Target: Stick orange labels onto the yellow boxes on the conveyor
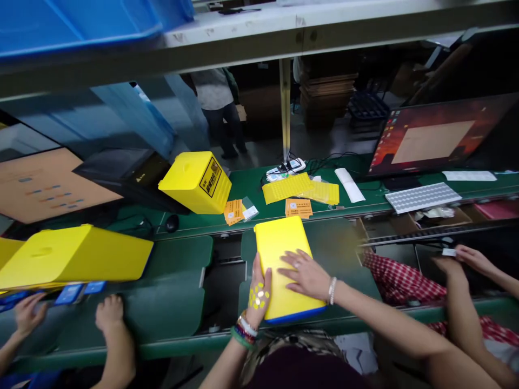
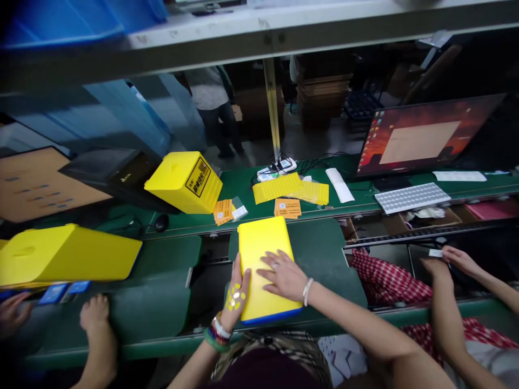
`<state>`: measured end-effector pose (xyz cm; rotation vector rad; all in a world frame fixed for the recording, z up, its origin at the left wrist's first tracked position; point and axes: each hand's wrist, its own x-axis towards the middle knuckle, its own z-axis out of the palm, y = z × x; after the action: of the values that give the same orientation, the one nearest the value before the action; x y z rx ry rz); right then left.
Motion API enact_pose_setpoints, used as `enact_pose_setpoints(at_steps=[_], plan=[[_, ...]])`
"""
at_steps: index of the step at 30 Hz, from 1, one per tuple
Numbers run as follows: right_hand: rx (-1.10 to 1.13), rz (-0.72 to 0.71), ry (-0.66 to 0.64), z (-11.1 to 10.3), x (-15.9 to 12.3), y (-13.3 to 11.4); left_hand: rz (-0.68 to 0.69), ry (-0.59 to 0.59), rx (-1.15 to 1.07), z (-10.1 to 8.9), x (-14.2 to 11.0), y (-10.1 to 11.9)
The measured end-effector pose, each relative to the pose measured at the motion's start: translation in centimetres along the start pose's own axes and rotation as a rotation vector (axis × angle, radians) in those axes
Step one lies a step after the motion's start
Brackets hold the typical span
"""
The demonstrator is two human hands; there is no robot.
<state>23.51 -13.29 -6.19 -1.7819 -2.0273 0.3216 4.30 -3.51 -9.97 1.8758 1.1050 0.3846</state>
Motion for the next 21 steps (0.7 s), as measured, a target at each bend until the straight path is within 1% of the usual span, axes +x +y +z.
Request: enact_pose_setpoints(at_steps=[1,2,3,4,5,6,7,8,9,10,12,14,16,18,21], plan=[[0.039,-0.119,-0.044,0.1,2.3,2.0,-0.039,0.016,0.0,0.2,0.0,0.0],[0.06,-0.194,-0.083,0.2,4.7,4.4,-0.065,0.024,-0.001,0.3,0.0,0.1],[0.05,-0.171,-0.079,0.3,7.0,7.2,-0.078,0.021,0.0,0.3,0.1,0.1],[0.011,-0.069,-0.057,0.4,9.2,10.3,-0.088,0.018,0.004,0.3,0.2,0.0],[-0.04,0.093,-0.032,0.6,11.1,13.5,-0.1,0.016,0.01,0.3,0.2,0.0],[-0.092,0.285,-0.026,0.9,12.7,16.6,-0.112,0.017,0.018,0.3,0.2,0.0],[-0.117,0.371,-0.031,1.4,13.8,19.4,-0.123,0.018,0.028,0.2,0.2,0.0],[-0.134,0.422,-0.034,2.1,14.4,21.8,-0.131,0.019,0.035,0.2,0.2,0.1],[-0.149,0.459,-0.045,3.0,14.6,23.7,-0.134,0.022,0.04,0.1,0.1,0.2],[-0.16,0.479,-0.059,4.1,14.4,25.0,-0.132,0.026,0.04,0.1,0.0,0.3],[-0.176,0.486,-0.095,6.5,13.1,26.3,-0.129,0.044,0.03,0.0,-0.1,0.7],[-0.181,0.462,-0.139,8.8,11.6,26.4,-0.136,0.062,0.012,-0.1,-0.1,1.1],[-0.18,0.433,-0.176,10.4,10.4,26.0,-0.147,0.062,-0.006,-0.2,0.0,1.4],[-0.179,0.425,-0.194,11.2,9.8,25.7,-0.154,0.053,-0.019,-0.2,0.1,1.7],[-0.173,0.435,-0.195,11.3,9.7,25.7,-0.172,0.047,-0.029,-0.3,0.2,1.8]])
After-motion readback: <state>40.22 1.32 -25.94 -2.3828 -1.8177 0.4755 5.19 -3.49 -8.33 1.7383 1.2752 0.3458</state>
